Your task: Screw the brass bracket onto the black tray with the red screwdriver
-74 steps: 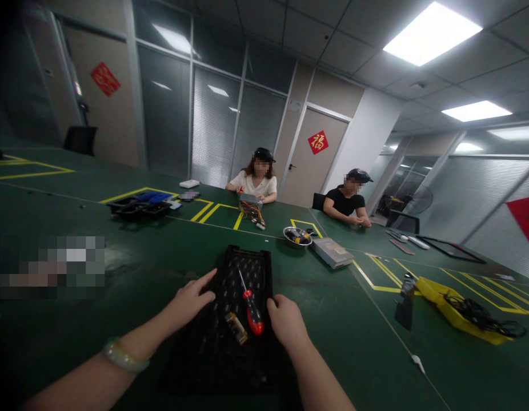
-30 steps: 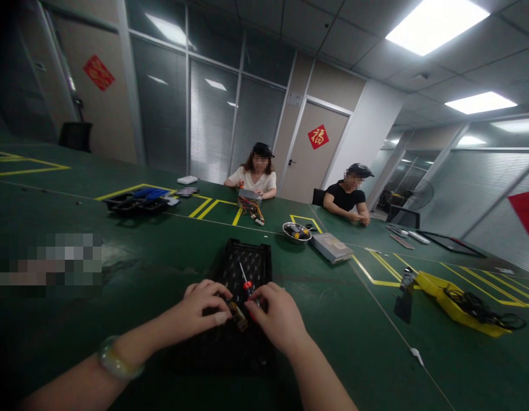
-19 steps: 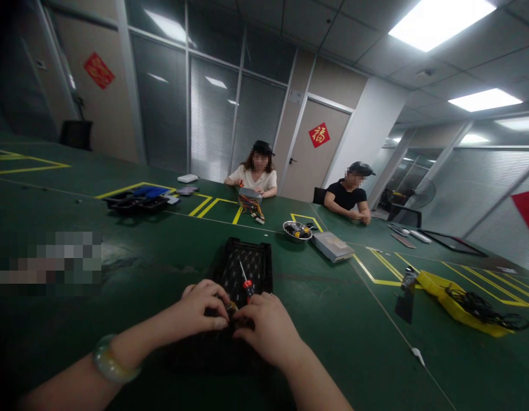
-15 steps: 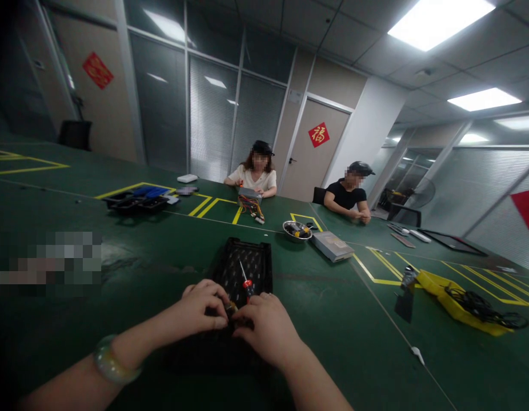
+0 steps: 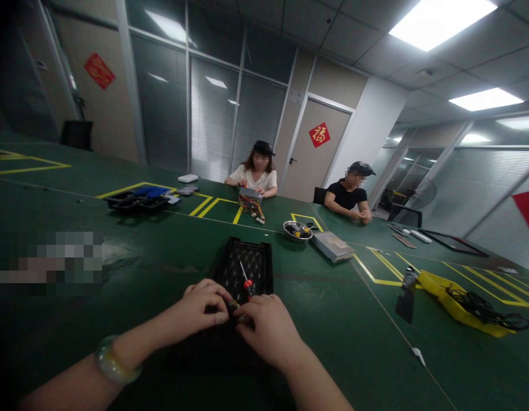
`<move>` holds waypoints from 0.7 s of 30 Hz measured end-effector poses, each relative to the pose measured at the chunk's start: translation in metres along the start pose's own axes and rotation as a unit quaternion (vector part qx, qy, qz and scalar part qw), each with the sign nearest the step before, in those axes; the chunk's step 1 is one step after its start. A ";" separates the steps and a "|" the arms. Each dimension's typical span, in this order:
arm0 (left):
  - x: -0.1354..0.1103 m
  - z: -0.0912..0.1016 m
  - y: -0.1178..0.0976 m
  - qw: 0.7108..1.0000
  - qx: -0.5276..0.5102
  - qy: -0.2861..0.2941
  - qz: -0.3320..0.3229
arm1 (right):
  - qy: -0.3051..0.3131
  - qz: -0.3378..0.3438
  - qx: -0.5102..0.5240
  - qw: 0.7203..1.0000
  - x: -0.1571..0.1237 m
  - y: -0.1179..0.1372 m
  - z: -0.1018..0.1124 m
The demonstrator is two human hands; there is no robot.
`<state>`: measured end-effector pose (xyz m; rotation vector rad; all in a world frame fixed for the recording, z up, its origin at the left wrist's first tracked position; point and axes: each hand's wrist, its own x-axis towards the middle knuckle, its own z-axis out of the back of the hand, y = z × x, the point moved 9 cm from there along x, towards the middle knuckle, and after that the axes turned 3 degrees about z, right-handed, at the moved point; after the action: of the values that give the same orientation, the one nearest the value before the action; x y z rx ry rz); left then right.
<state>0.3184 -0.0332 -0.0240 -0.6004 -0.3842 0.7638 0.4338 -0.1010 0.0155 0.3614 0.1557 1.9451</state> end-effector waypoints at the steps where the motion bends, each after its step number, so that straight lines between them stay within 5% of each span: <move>1: 0.000 0.000 0.000 1.000 0.001 -0.002 -0.001 | -0.002 0.002 0.000 1.000 0.000 0.000 0.000; 14: -0.005 0.015 0.001 0.995 0.015 -0.098 -0.009 | -0.036 0.003 -0.008 0.999 0.001 -0.006 0.005; 21: -0.007 0.034 0.019 0.980 0.029 -0.185 0.064 | -0.109 -0.057 0.022 0.992 -0.002 -0.024 0.019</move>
<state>0.2859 -0.0150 -0.0104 -0.4293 -0.6682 1.0110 0.4617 -0.0945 0.0260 0.5778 0.0746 1.7777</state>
